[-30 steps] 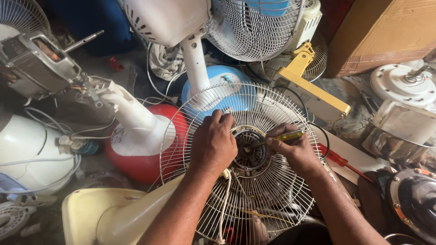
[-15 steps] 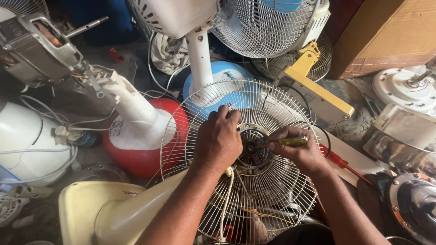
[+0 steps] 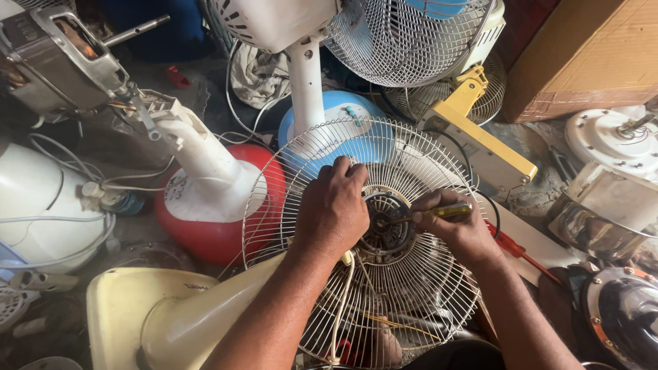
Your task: The person sits on the floor of a cluttered fan repair workshop and uses a screwdriver to work on the rear hub of an electric fan, repeatedly turning screws at the center of the blade assembly while steadying the fan with the other hand. At one point they briefly handle a mobile phone lying beside them before resuming work on the fan.
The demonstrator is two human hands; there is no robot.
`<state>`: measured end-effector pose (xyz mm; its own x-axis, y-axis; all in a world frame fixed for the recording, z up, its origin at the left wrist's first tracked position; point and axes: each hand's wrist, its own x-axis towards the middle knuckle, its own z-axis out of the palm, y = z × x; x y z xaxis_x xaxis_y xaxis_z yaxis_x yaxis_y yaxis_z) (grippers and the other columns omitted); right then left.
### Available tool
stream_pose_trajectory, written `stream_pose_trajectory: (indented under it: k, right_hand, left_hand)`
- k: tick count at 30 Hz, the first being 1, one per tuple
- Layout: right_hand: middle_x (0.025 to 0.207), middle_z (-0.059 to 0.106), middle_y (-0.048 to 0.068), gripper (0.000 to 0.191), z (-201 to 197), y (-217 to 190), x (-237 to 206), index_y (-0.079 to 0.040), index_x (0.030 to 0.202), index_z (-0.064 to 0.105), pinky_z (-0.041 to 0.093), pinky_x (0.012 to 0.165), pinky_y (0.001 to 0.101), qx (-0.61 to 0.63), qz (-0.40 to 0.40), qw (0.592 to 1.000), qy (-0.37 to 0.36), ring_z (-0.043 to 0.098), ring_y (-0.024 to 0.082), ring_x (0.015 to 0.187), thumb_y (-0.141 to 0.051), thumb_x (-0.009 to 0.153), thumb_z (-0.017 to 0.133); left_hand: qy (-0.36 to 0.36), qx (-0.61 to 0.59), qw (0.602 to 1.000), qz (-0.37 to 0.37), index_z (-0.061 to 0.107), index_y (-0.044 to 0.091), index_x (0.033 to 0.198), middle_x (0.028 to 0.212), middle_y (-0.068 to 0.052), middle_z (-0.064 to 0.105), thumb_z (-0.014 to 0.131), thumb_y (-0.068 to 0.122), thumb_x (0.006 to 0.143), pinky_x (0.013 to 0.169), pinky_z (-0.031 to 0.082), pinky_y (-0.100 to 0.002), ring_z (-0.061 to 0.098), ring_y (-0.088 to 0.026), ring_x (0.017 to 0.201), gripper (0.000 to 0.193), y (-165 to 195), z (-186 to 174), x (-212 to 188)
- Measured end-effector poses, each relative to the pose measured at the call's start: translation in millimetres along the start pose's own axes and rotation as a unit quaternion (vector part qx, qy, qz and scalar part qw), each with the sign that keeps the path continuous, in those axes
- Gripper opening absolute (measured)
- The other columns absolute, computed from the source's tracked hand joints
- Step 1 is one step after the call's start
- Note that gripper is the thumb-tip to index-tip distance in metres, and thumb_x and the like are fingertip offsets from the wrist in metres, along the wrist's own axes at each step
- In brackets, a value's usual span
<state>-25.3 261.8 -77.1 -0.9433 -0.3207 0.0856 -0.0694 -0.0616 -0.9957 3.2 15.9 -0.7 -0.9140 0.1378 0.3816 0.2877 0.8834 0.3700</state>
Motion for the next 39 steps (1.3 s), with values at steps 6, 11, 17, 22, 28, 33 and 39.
stream_pose_trajectory:
  k: [6, 11, 17, 22, 28, 33, 39]
  right_hand:
    - [0.093, 0.076, 0.011, 0.012, -3, 0, -1, 0.000, 0.092, 0.072, 0.061, 0.074, 0.0342, -0.022, 0.019, 0.999, 0.013, 0.072, 0.018, 0.083, -0.006, 0.084, 0.079]
    - [0.092, 0.077, 0.012, 0.013, 0, -2, 0, 0.000, 0.092, 0.073, 0.061, 0.074, 0.0353, -0.006, 0.026, 1.000, 0.010, 0.073, 0.019, 0.083, -0.007, 0.083, 0.080]
    - [0.097, 0.081, 0.009, 0.013, 8, -26, 2, -0.002, 0.089, 0.072, 0.063, 0.080, 0.0360, -0.037, 0.042, 0.998, -0.035, 0.075, 0.018, 0.090, -0.006, 0.080, 0.080]
    - [0.089, 0.080, 0.010, 0.013, 15, -40, 2, -0.004, 0.094, 0.077, 0.066, 0.078, 0.0359, -0.156, 0.056, 0.986, -0.029, 0.075, 0.018, 0.083, -0.011, 0.083, 0.079]
    - [0.092, 0.074, 0.013, 0.017, 19, -20, 0, -0.001, 0.101, 0.066, 0.061, 0.073, 0.0370, -0.035, 0.029, 0.999, 0.025, 0.071, 0.018, 0.082, -0.011, 0.090, 0.075]
    - [0.098, 0.075, 0.012, 0.017, 11, -8, 1, -0.002, 0.100, 0.064, 0.059, 0.073, 0.0357, 0.009, 0.018, 1.000, 0.020, 0.069, 0.017, 0.084, -0.010, 0.089, 0.074]
    - [0.099, 0.076, 0.013, 0.014, 11, -7, 2, -0.003, 0.098, 0.064, 0.058, 0.074, 0.0354, 0.050, 0.033, 0.998, 0.001, 0.070, 0.017, 0.088, -0.007, 0.089, 0.075]
  left_hand:
    - [0.001, -0.005, 1.000, -0.003, 0.066, 0.002, 0.107, 0.106, -0.015, 0.063, 0.062, 0.002, 0.084, 0.076, 0.057, -0.043, 0.066, -0.031, 0.093, 0.023, 0, 1, 0]
    - [-0.005, 0.002, 1.000, -0.004, 0.066, 0.001, 0.108, 0.106, -0.016, 0.063, 0.062, 0.003, 0.084, 0.076, 0.057, -0.043, 0.065, -0.031, 0.094, 0.024, 0, 2, 1]
    - [-0.016, 0.009, 1.000, -0.008, 0.065, 0.001, 0.104, 0.106, -0.016, 0.062, 0.061, 0.003, 0.086, 0.079, 0.057, -0.044, 0.066, -0.031, 0.095, 0.018, 1, 1, 0]
    - [-0.016, 0.003, 1.000, -0.004, 0.065, 0.000, 0.104, 0.106, -0.017, 0.062, 0.061, 0.002, 0.084, 0.077, 0.057, -0.044, 0.065, -0.032, 0.094, 0.020, 2, -2, 2]
    - [-0.014, 0.005, 1.000, -0.009, 0.065, 0.001, 0.103, 0.103, -0.016, 0.062, 0.062, 0.003, 0.083, 0.078, 0.057, -0.045, 0.065, -0.033, 0.095, 0.019, 2, -3, 1]
    - [-0.011, 0.001, 1.000, -0.005, 0.065, 0.000, 0.103, 0.104, -0.016, 0.062, 0.063, 0.003, 0.083, 0.078, 0.057, -0.044, 0.065, -0.032, 0.095, 0.020, 2, -3, 1]
    - [-0.017, -0.001, 1.000, -0.012, 0.065, 0.000, 0.105, 0.103, -0.016, 0.061, 0.063, 0.001, 0.083, 0.078, 0.057, -0.044, 0.065, -0.032, 0.093, 0.022, 2, -3, 2]
